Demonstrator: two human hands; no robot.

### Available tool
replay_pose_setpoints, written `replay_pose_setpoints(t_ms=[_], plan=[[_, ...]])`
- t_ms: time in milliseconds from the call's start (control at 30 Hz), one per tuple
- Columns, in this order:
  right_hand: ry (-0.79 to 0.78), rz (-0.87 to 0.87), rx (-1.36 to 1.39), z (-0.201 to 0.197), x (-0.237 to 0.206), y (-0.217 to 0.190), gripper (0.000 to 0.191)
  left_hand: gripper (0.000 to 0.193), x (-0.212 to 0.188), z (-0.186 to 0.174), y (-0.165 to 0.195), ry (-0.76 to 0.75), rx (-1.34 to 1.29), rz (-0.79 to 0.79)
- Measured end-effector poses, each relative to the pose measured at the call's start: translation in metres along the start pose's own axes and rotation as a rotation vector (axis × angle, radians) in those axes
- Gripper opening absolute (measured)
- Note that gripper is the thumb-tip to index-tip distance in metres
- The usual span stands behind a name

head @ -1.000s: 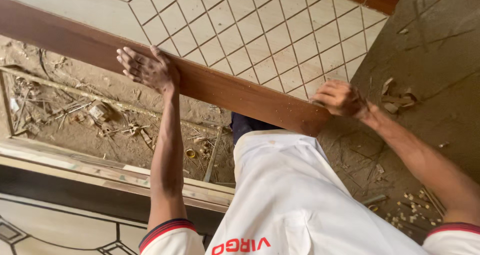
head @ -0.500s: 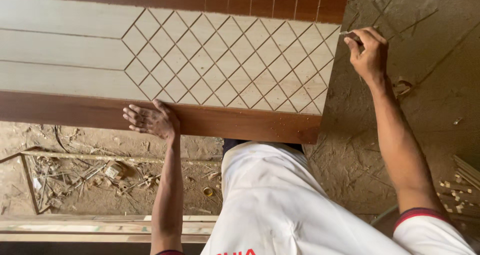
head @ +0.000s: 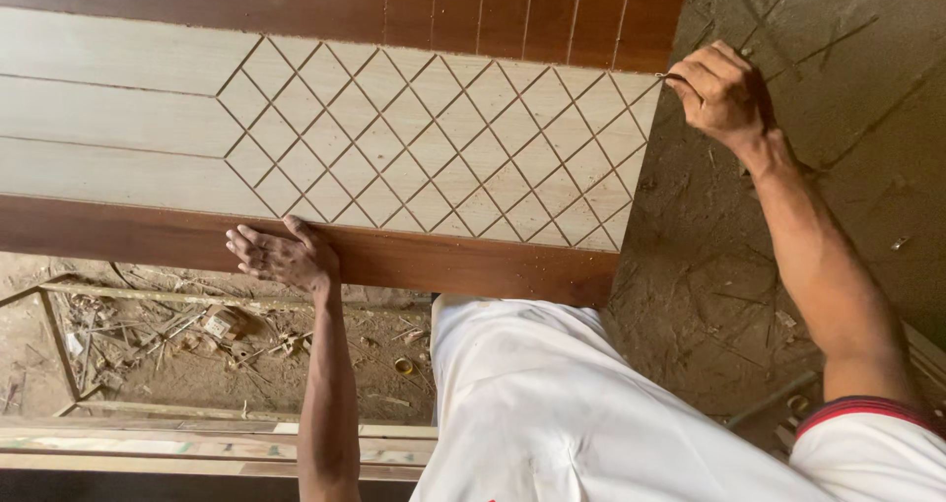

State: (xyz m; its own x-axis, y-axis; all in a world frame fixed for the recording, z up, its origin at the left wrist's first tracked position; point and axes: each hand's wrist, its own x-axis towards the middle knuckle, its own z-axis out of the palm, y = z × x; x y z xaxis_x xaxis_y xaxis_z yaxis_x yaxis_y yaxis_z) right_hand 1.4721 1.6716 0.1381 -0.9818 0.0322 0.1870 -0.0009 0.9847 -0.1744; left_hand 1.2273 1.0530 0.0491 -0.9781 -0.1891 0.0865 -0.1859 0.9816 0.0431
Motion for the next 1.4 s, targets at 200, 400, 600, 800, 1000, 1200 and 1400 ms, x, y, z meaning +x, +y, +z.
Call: replay_pose_setpoints(t_ms=[200,400,600,800,1000,1200,1400], plan=[[0.045,-0.136,0.082,0.028,0.047,-0.029,0.009,0.091,-0.002,0.001,0.0,-0.009,-0.037,-0.008],[0.029,-0.246,0.044,0.03,0.06,-0.022,0.009,0.091,-0.001,0.003,-0.001,0.003,-0.049,0.006],[0.031,-0.363,-0.036,0.027,0.062,-0.014,0.007,0.089,-0.001,0.008,-0.001,0.026,-0.023,-0.011],[0.134,-0.39,0.051,0.072,0.143,-0.082,0.01,0.088,-0.003,-0.001,0.002,-0.025,-0.07,0.002],[0.222,-0.278,0.109,0.078,0.16,-0.106,0.008,0.084,0.003,-0.011,0.006,-0.024,-0.067,0.007],[0.079,-0.344,0.05,0.026,0.084,-0.044,0.01,0.082,0.003,-0.008,0.005,-0.008,-0.026,-0.006],[0.164,-0.351,0.066,0.064,0.125,-0.07,0.01,0.082,0.004,-0.009,0.009,-0.027,0.028,0.004]])
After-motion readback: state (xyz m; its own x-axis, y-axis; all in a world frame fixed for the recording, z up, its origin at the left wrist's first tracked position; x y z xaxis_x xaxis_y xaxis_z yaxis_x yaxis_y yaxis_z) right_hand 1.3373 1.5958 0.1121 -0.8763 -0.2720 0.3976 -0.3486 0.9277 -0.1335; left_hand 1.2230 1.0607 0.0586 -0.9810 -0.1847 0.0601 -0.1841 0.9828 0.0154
